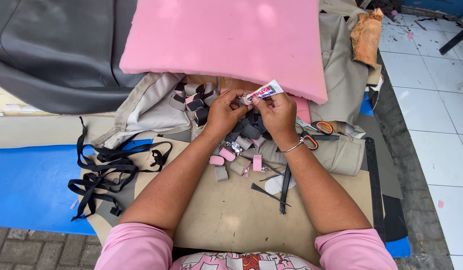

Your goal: Applying adhesive to small leather and fabric scraps to assemble or repair them, including trimming with scissors.

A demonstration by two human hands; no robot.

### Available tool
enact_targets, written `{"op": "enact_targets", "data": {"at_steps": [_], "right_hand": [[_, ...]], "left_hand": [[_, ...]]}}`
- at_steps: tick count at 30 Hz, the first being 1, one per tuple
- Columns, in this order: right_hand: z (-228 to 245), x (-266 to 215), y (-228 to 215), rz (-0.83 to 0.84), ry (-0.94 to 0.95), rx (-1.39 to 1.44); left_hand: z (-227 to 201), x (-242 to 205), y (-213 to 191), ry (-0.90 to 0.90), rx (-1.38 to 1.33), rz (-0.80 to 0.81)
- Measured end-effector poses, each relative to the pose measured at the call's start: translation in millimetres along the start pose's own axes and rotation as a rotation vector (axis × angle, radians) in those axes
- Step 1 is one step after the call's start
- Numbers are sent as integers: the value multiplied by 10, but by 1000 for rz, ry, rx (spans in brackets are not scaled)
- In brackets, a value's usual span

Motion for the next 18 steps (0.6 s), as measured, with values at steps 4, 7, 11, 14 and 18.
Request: {"op": "enact_targets", "data": {"at_steps": [4, 7, 11, 14, 18], "right_hand": [[-52, 16, -22, -7, -6, -23], [-104, 33, -54, -26, 58, 28], [-129, -9, 6, -4, 110, 62], [-150, -14, -1, 1, 83, 22], [-136, -21, 15, 8, 113, 43]], "left_hand": [[-66, -17, -10, -6, -12, -1], [-58, -16, -3, -41, -27, 10], [3, 0, 12, -44, -10, 14], [50, -12, 35, -53, -16, 16], [71, -25, 38, -63, -6, 8]]}}
Point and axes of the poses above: each hand's wrist, its own x-axis towards the middle knuckle, its own y-axis out of the palm, z = x × y, the point moved 8 cm from there along x, towards the middle knuckle, and after that the axes turned 13 degrees about -z, right-handed, at the moved point
